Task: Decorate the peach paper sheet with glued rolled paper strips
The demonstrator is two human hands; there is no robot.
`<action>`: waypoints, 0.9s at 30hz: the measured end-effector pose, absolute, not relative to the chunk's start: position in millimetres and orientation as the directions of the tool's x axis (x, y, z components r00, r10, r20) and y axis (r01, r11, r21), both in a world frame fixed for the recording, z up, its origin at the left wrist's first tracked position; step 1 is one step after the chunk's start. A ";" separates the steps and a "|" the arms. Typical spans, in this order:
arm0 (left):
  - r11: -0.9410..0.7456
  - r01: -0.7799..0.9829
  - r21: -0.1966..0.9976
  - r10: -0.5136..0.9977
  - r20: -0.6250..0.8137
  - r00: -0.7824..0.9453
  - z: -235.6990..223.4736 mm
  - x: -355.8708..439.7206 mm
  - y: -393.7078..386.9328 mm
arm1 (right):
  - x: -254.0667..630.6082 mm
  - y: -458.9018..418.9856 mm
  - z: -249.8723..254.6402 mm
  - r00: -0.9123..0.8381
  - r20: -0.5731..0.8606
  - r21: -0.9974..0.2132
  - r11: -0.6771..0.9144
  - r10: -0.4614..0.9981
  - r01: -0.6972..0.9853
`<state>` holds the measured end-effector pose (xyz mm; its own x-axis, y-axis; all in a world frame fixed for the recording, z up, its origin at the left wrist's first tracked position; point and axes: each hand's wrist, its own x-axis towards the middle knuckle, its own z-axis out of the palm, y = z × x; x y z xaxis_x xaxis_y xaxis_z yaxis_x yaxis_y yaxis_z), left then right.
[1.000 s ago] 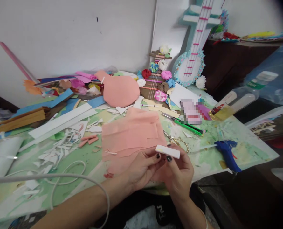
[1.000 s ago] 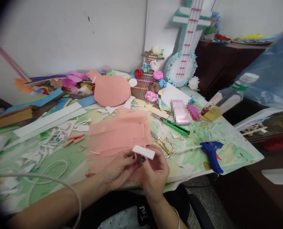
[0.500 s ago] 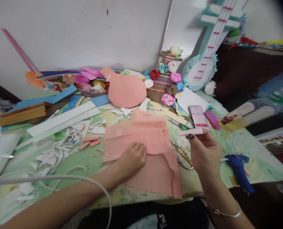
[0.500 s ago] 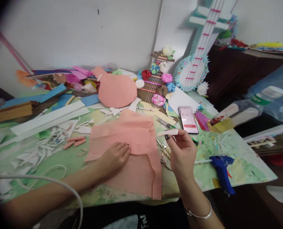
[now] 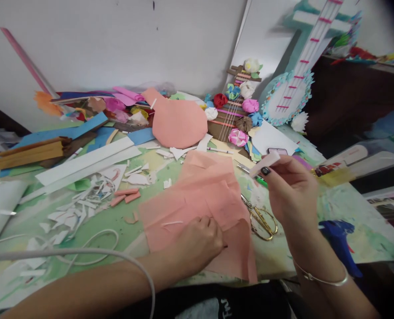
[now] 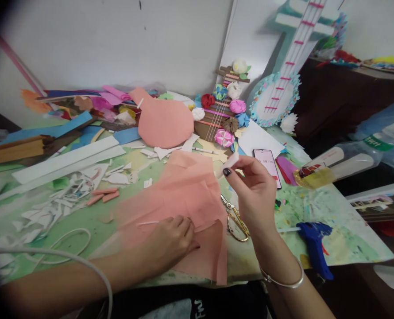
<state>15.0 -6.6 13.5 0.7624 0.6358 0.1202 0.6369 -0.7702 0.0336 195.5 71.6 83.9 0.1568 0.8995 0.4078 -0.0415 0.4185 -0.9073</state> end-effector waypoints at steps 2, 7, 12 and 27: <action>-0.751 0.660 0.038 0.659 0.113 0.743 12.6 14.2 -4.2 | 185.7 75.5 91.6 0.119 0.434 -0.897 0.441 0.893 -0.041; -0.719 0.694 -0.030 0.691 0.076 0.719 13.8 13.1 7.2 | 165.1 87.9 98.5 -0.041 0.457 -0.887 0.452 0.888 -0.100; -0.637 0.762 -0.113 0.744 0.168 0.647 -2.3 13.9 10.6 | 149.3 97.2 62.1 -0.320 0.325 -0.946 0.304 0.890 -0.114; -0.516 0.842 0.161 0.851 0.211 0.481 -21.2 -7.8 -2.5 | 156.0 109.4 -17.6 -0.419 0.055 -0.996 0.019 0.906 -0.089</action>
<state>-7.8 -2.5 -21.2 0.4810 0.8509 0.2112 0.8415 -0.5157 0.1610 156.0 109.4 -17.6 -0.4193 0.9062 0.0551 -0.0894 0.0191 -0.9958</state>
